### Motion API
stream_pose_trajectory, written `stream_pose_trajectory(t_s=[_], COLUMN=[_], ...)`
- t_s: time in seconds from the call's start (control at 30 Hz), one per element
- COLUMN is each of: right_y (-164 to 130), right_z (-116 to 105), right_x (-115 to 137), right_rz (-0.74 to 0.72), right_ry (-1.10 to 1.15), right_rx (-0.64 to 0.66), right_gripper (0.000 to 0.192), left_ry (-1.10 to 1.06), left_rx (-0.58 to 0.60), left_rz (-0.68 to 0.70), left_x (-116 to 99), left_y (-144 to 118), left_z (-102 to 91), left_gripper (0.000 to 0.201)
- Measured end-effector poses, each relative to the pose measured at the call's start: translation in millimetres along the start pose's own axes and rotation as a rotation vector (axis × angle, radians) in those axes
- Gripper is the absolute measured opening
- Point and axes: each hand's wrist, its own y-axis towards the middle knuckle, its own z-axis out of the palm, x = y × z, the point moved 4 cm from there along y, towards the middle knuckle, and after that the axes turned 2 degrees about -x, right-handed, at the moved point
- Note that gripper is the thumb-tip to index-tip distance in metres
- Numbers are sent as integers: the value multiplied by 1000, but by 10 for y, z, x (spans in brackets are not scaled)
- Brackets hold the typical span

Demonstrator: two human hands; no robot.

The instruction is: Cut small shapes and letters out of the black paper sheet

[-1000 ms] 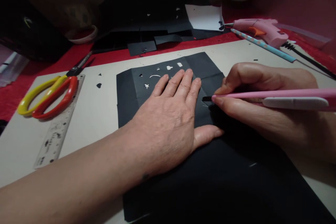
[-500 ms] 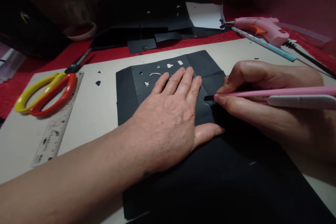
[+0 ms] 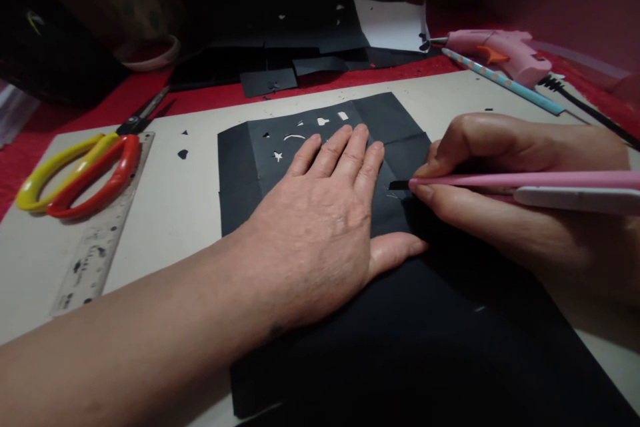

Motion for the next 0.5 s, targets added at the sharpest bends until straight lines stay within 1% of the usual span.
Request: stream_pose_trajectory(t_s=[0.17,0.33,0.5], right_y=[-38,-35,-42], right_z=[-18,-10,-27], right_x=[-52,-45,-32], right_rz=[-48,-44,-7], right_ry=[-39,-29,-22], right_rx=[57,47,34], right_gripper=[7,7,8], left_ry=[11,4,20], left_rx=[3,-12,7], left_rz=[0,-6,-13], left_x=[9,12,13], left_y=[3,10,11], left_z=[-7,-20,-11], left_gripper=[111,112,112])
